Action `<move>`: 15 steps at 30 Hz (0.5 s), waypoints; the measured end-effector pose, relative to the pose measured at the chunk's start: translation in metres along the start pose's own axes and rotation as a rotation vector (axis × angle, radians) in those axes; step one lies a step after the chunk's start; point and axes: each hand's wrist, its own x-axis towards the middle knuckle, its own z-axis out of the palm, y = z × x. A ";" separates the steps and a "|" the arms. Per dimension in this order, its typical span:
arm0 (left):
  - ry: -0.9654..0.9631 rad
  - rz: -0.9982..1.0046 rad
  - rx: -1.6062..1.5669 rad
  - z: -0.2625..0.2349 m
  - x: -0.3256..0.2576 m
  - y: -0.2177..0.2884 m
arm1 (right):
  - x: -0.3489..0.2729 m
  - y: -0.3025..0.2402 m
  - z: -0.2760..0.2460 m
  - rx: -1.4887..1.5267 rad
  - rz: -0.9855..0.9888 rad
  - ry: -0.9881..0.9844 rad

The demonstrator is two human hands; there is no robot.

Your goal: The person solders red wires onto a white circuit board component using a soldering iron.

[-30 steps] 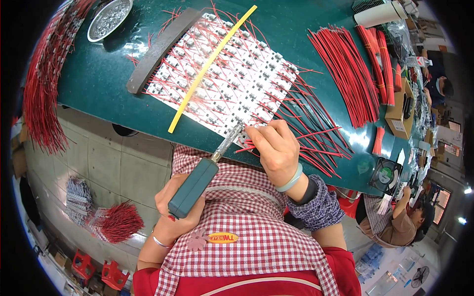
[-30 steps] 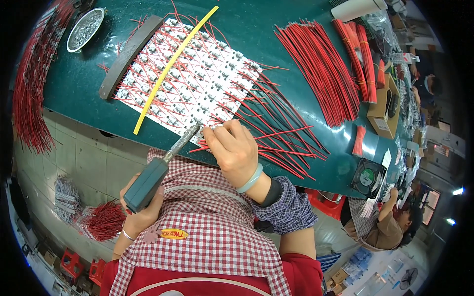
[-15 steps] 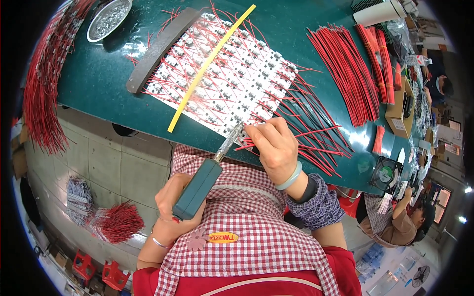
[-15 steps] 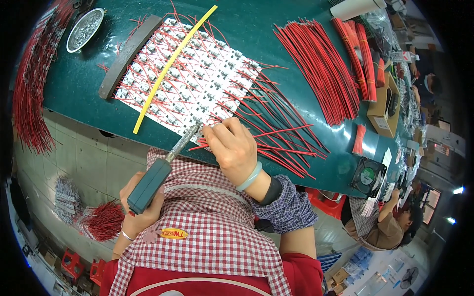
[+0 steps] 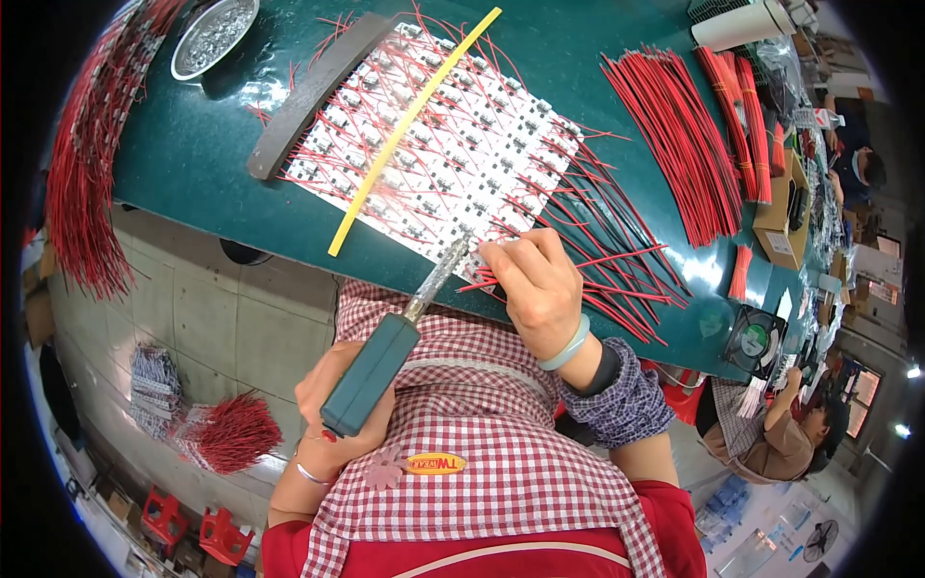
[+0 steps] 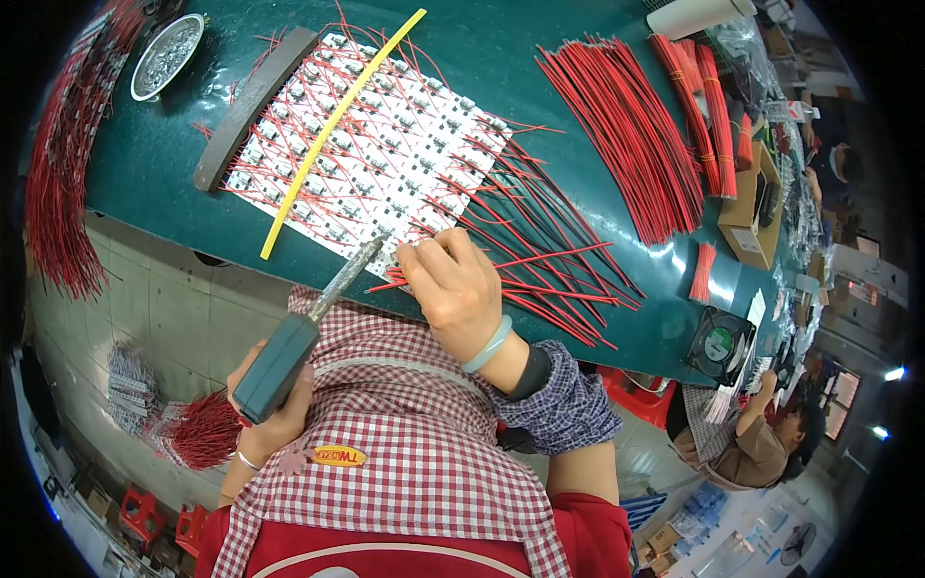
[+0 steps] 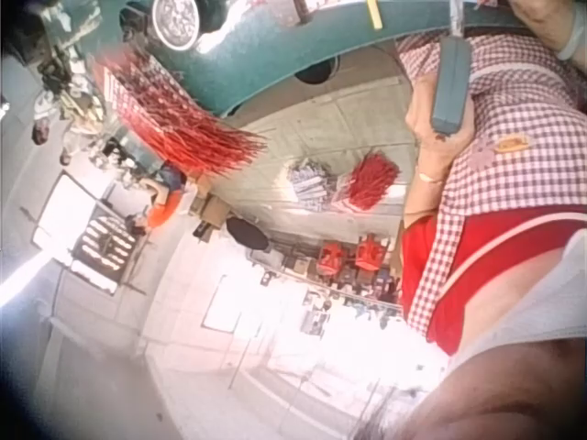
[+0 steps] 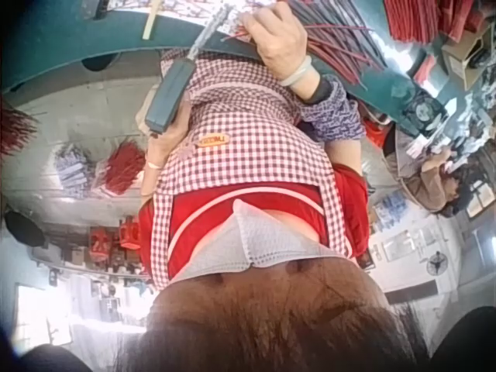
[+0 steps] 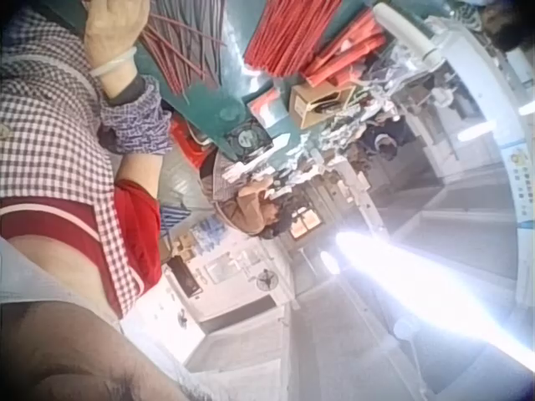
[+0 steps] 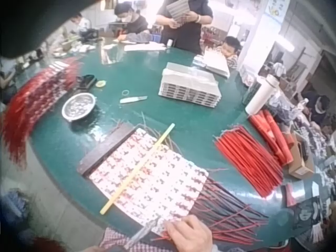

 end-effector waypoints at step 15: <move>-0.037 -0.038 -0.011 0.003 -0.002 0.000 | -0.002 -0.002 0.004 -0.027 -0.011 0.018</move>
